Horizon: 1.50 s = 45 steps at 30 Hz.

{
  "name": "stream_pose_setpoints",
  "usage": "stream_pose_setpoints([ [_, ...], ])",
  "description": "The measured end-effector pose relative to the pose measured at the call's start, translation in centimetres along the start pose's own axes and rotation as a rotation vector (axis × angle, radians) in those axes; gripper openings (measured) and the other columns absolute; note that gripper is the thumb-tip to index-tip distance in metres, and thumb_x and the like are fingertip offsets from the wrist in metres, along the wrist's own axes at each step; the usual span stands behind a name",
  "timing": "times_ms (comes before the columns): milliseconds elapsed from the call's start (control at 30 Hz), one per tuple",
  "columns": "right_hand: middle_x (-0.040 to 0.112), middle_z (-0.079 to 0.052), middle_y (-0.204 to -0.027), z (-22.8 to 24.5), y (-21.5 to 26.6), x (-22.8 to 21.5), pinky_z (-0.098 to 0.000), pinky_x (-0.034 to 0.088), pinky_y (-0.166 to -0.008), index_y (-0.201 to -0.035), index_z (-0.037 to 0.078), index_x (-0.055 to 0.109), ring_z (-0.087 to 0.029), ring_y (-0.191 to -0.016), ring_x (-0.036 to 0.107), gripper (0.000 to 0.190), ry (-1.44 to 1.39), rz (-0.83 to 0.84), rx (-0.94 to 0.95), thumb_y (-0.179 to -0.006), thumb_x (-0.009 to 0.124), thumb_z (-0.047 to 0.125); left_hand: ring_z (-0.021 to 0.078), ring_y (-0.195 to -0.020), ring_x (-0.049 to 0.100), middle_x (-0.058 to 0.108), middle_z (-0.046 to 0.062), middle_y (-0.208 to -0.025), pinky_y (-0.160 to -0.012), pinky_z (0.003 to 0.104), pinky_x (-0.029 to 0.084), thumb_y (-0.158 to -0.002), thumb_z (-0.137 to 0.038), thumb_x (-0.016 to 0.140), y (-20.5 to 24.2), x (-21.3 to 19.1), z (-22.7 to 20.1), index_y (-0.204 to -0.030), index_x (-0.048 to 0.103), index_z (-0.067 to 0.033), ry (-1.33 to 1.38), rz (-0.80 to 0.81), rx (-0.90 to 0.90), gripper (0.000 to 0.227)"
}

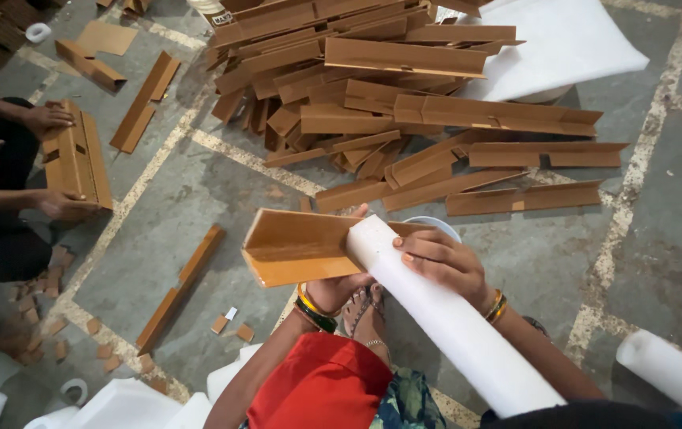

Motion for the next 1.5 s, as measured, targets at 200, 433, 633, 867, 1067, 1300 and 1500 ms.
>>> stream_pose_setpoints([
  [200, 0.070, -0.017, -0.115, 0.4, -2.4, 0.0, -0.0448, 0.063, -0.088, -0.099, 0.000, 0.064, -0.035, -0.102, 0.071, 0.025, 0.090, -0.010, -0.201, -0.083, 0.080, 0.011, 0.0198, -0.127, 0.061, 0.059, 0.010, -0.144, -0.109, 0.035, 0.053, -0.086, -0.009, 0.086, -0.1, 0.5, 0.7, -0.160, 0.037, -0.0026, 0.042, -0.014, -0.086, 0.089],
  [433, 0.072, -0.015, -0.115, 1.3, -5.4, 0.7, -0.0434, 0.063, -0.088, -0.096, 0.002, 0.067, -0.033, -0.104, 0.071, 0.018, 0.031, 0.011, -0.262, -0.084, 0.079, 0.009, 0.0204, -0.128, 0.058, 0.058, 0.011, -0.142, -0.114, 0.035, 0.050, -0.100, -0.019, 0.073, 0.2, 1.4, 3.8, -0.159, 0.038, -0.0073, 0.506, 0.016, -0.254, 0.069],
  [633, 0.071, -0.008, -0.122, 1.4, -7.6, -0.2, -0.0426, 0.063, -0.093, -0.101, 0.007, 0.068, -0.028, -0.110, 0.069, 0.018, -0.002, 0.107, -0.326, -0.088, 0.078, 0.014, 0.0264, -0.140, 0.052, 0.052, 0.015, -0.150, -0.118, 0.043, 0.042, -0.086, -0.009, 0.080, 0.0, 0.4, 0.7, -0.148, 0.047, -0.0037, -0.396, 0.063, 0.172, 0.070],
  [867, 0.066, -0.006, -0.134, 0.9, -5.8, -2.7, -0.0405, 0.058, -0.092, -0.108, 0.007, 0.069, -0.030, -0.115, 0.064, 0.022, 0.126, 0.480, -0.199, -0.089, 0.071, 0.017, 0.0265, -0.137, 0.060, 0.054, 0.015, -0.154, -0.113, 0.039, 0.052, -0.082, -0.007, 0.087, -0.4, -0.6, -2.2, -0.145, 0.052, -0.0042, -0.031, -0.016, 0.017, 0.072],
  [1067, 0.065, -0.001, -0.134, 1.1, -5.2, -3.5, -0.0406, 0.057, -0.093, -0.113, 0.009, 0.068, -0.028, -0.118, 0.061, 0.029, 0.147, 0.557, -0.194, -0.085, 0.070, 0.019, 0.0265, -0.136, 0.061, 0.056, 0.016, -0.152, -0.112, 0.039, 0.053, -0.075, -0.011, 0.094, -1.0, -0.6, -3.9, -0.133, 0.064, -0.0034, -0.200, 0.021, 0.179, 0.066],
  [1300, 0.068, -0.009, -0.129, -1.1, -1.4, -6.8, -0.0412, 0.056, -0.097, -0.118, 0.005, 0.065, -0.028, -0.116, 0.066, 0.035, 0.129, 0.452, -0.123, -0.087, 0.068, 0.021, 0.0234, -0.130, 0.064, 0.058, 0.017, -0.152, -0.105, 0.037, 0.057, -0.078, -0.002, 0.092, -0.9, -0.1, -2.4, -0.128, 0.068, -0.0005, -0.036, -0.055, 0.104, 0.055],
  [1500, 0.073, -0.011, -0.112, -5.6, 9.3, -9.1, -0.0371, 0.060, -0.084, -0.116, 0.005, 0.071, -0.024, -0.099, 0.070, 0.029, 0.226, -0.330, 0.925, -0.093, 0.078, 0.022, 0.0192, -0.107, 0.071, 0.070, 0.015, -0.131, -0.089, 0.033, 0.060, -0.086, 0.009, 0.079, 1.3, -1.3, 3.8, -0.129, 0.063, 0.0054, 0.413, -0.432, -0.255, 0.046],
])
Point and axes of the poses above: each hand's wrist, its own y-axis away from the middle knuckle, its own x-axis out of the palm, z = x × y, the point moved 2 cm from there along -y, towards the middle knuckle
